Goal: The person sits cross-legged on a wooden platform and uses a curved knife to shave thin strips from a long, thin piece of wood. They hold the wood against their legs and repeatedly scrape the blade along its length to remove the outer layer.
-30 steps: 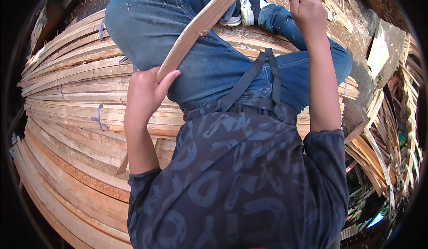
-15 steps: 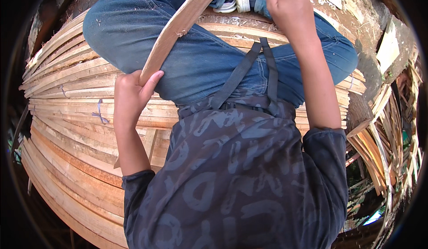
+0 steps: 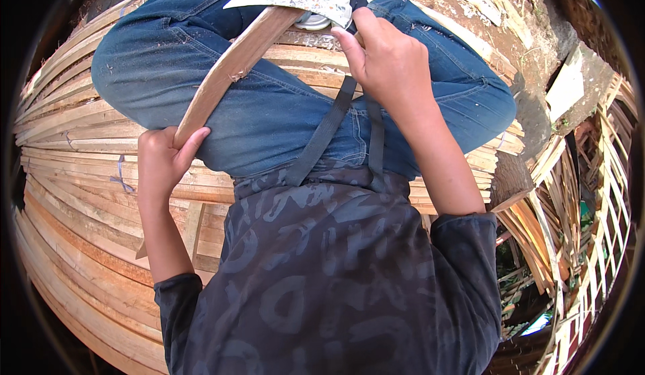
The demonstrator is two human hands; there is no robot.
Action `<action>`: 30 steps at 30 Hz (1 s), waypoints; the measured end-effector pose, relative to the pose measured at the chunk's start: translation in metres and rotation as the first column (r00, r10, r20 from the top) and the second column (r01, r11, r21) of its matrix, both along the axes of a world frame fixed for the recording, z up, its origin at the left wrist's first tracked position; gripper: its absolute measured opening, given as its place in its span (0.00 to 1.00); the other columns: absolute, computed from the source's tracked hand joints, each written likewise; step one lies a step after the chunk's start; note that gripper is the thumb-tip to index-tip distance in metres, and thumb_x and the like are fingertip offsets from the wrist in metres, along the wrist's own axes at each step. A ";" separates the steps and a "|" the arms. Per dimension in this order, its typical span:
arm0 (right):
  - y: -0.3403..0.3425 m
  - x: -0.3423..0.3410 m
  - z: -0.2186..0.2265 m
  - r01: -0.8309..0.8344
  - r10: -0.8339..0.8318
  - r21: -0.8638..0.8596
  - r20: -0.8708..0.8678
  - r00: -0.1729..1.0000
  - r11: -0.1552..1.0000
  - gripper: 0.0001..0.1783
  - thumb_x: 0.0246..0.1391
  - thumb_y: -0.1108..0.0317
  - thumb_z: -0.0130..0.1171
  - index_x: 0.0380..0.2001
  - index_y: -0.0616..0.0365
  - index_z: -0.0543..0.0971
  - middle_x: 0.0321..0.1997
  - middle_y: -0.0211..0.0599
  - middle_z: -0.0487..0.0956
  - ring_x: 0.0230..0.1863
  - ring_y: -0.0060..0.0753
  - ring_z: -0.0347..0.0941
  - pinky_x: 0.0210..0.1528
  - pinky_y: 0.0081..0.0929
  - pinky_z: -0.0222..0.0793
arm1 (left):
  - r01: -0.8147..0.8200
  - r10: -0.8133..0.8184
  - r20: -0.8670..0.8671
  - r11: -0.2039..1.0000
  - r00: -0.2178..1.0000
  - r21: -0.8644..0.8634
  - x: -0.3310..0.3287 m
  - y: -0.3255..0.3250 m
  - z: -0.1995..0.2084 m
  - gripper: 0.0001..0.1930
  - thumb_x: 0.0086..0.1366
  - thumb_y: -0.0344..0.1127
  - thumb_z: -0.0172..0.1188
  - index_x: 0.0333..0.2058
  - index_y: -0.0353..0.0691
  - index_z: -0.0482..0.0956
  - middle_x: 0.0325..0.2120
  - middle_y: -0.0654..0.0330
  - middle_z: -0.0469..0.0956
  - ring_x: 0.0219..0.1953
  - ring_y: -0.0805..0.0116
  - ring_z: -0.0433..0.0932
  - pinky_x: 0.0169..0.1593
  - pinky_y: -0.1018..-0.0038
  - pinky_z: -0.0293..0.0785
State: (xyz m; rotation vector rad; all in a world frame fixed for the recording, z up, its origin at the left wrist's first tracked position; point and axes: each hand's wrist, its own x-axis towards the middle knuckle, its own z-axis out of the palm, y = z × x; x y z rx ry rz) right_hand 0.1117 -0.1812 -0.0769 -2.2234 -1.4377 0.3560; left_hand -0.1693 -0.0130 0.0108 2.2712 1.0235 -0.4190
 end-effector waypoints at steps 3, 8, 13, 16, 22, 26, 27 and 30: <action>-0.002 0.074 -0.015 0.255 -0.246 -0.034 0.160 0.956 0.966 0.17 0.59 0.54 0.55 0.26 0.55 0.71 0.14 0.40 0.75 0.18 0.46 0.75 0.18 0.40 0.68 | -0.044 0.044 0.021 0.999 0.999 -0.010 0.003 -0.004 0.002 0.23 0.53 0.41 0.71 0.11 0.30 0.72 0.06 0.48 0.65 0.09 0.54 0.66 0.16 0.68 0.60; -0.002 0.072 -0.026 0.205 -0.180 -0.157 0.160 0.970 0.966 0.16 0.60 0.56 0.55 0.28 0.58 0.71 0.16 0.45 0.76 0.21 0.55 0.75 0.21 0.44 0.69 | 0.037 -0.036 -0.003 0.999 0.999 0.016 0.013 0.005 0.001 0.24 0.53 0.42 0.71 0.10 0.31 0.72 0.06 0.48 0.64 0.08 0.55 0.66 0.16 0.67 0.60; 0.020 0.047 0.001 0.182 -0.184 -0.069 -0.031 0.982 0.981 0.16 0.59 0.57 0.57 0.27 0.58 0.71 0.15 0.41 0.76 0.20 0.51 0.75 0.20 0.41 0.69 | -0.001 0.002 0.042 1.000 0.999 -0.028 0.000 0.006 -0.010 0.24 0.52 0.41 0.72 0.09 0.32 0.71 0.05 0.49 0.63 0.07 0.57 0.65 0.15 0.69 0.58; 0.026 0.024 0.005 0.102 -0.106 -0.063 -0.063 0.992 0.993 0.15 0.57 0.57 0.58 0.27 0.57 0.71 0.16 0.39 0.75 0.19 0.47 0.75 0.19 0.39 0.69 | -0.004 0.007 0.037 0.997 0.999 -0.079 0.002 0.009 -0.006 0.22 0.56 0.34 0.69 0.11 0.30 0.69 0.06 0.53 0.61 0.08 0.68 0.58 0.17 0.70 0.54; 0.023 0.021 0.019 0.018 -0.018 -0.101 0.001 1.000 0.995 0.15 0.57 0.56 0.58 0.30 0.56 0.72 0.16 0.37 0.75 0.17 0.43 0.75 0.17 0.37 0.68 | 0.046 -0.041 0.117 0.998 0.992 -0.035 -0.002 0.013 -0.014 0.24 0.52 0.40 0.72 0.09 0.33 0.69 0.05 0.51 0.62 0.07 0.60 0.65 0.15 0.71 0.58; 0.001 0.125 0.018 0.475 -0.434 -0.239 0.205 0.877 0.847 0.19 0.62 0.54 0.50 0.33 0.61 0.76 0.20 0.47 0.78 0.24 0.52 0.77 0.26 0.41 0.70 | 0.035 -0.031 0.159 0.999 0.987 -0.023 -0.006 0.010 -0.016 0.24 0.52 0.40 0.72 0.09 0.34 0.69 0.04 0.52 0.62 0.07 0.60 0.64 0.15 0.71 0.58; -0.026 0.168 0.006 0.592 -0.469 -0.261 0.406 0.784 0.763 0.20 0.63 0.54 0.48 0.36 0.62 0.78 0.21 0.52 0.78 0.29 0.54 0.77 0.33 0.43 0.70 | 0.046 -0.040 0.172 0.999 0.984 -0.027 -0.005 0.014 -0.016 0.24 0.52 0.39 0.72 0.09 0.34 0.69 0.04 0.53 0.62 0.07 0.61 0.64 0.15 0.71 0.58; -0.079 0.223 0.012 0.597 -0.473 -0.152 0.471 0.744 0.788 0.22 0.63 0.54 0.49 0.35 0.66 0.78 0.20 0.48 0.76 0.24 0.45 0.73 0.30 0.38 0.67 | -0.015 0.032 0.210 0.997 0.977 -0.080 -0.011 0.012 -0.018 0.23 0.52 0.38 0.72 0.09 0.34 0.69 0.04 0.54 0.62 0.07 0.63 0.64 0.15 0.72 0.57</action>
